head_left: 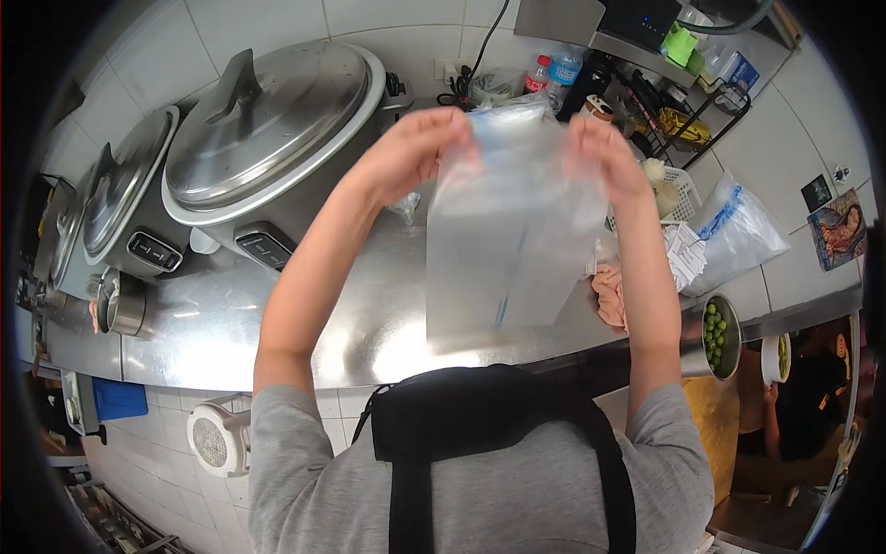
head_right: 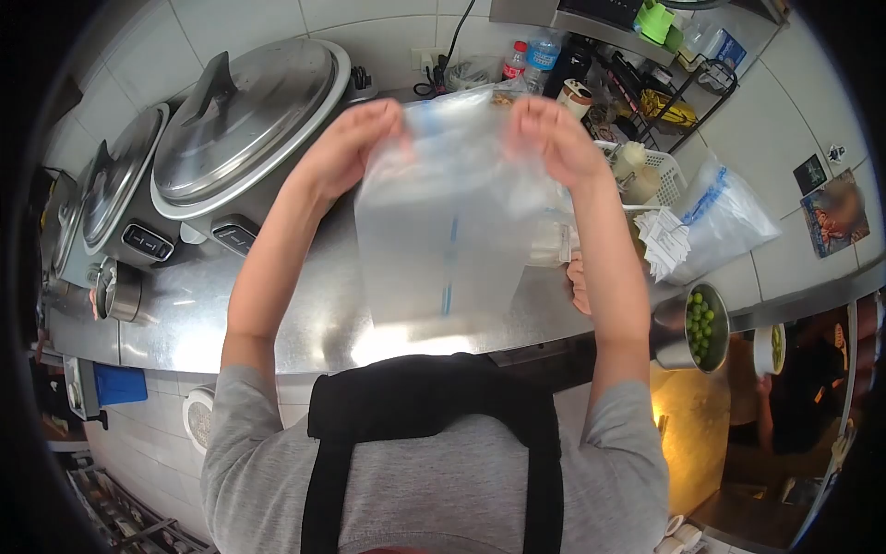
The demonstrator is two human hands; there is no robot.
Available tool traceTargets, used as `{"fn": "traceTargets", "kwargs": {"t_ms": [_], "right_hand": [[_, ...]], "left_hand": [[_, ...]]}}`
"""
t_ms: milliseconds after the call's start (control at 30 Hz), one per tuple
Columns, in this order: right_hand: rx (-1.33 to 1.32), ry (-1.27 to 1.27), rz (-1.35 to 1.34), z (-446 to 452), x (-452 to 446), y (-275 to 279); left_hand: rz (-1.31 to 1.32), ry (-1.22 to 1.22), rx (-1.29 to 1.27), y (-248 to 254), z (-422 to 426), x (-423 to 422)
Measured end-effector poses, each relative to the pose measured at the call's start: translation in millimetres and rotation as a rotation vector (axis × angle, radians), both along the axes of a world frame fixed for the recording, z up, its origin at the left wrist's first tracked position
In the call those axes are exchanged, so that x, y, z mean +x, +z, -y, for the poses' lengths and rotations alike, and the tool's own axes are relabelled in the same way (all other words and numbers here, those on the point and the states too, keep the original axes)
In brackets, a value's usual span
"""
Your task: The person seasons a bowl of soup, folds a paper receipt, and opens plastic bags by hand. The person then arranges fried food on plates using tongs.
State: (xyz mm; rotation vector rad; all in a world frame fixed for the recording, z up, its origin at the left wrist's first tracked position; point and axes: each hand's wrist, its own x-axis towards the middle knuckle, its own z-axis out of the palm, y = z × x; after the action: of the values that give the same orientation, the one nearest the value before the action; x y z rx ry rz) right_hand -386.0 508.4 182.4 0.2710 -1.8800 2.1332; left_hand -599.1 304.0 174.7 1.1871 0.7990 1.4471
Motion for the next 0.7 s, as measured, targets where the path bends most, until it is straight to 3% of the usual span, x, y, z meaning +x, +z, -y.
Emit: {"fn": "traceTargets", "kwargs": {"t_ms": [100, 233, 400, 500, 533, 600, 700], "right_hand": [[-0.477, -0.550, 0.184, 27.5, -31.7, 30.0], [-0.378, -0.490, 0.495, -9.3, -47.9, 0.3], [-0.518, -0.329, 0.421, -22.3, -66.1, -71.7], [-0.545, -0.229, 0.390, -14.4, -52.3, -81.6], [-0.559, -0.227, 0.381, -7.6, -51.8, -86.6], [-0.582, -0.279, 0.389, 1.5, -47.5, -102.4], [-0.568, -0.215, 0.407, -11.2, -40.0, -143.2]], "left_hand": [[0.371, -0.039, -0.202, -2.4, -31.4, -19.0], [0.660, -0.076, -0.272, -40.4, -56.0, -39.4], [0.875, -0.171, -0.344, -70.4, -45.1, -41.6], [0.838, -0.035, -0.387, -86.6, -45.4, -35.2], [0.786, -0.042, -0.439, -127.9, -59.2, -52.5], [0.703, -0.019, -0.443, -155.2, -62.6, -46.5], [0.621, 0.057, -0.458, -159.1, -51.4, -28.8]]}}
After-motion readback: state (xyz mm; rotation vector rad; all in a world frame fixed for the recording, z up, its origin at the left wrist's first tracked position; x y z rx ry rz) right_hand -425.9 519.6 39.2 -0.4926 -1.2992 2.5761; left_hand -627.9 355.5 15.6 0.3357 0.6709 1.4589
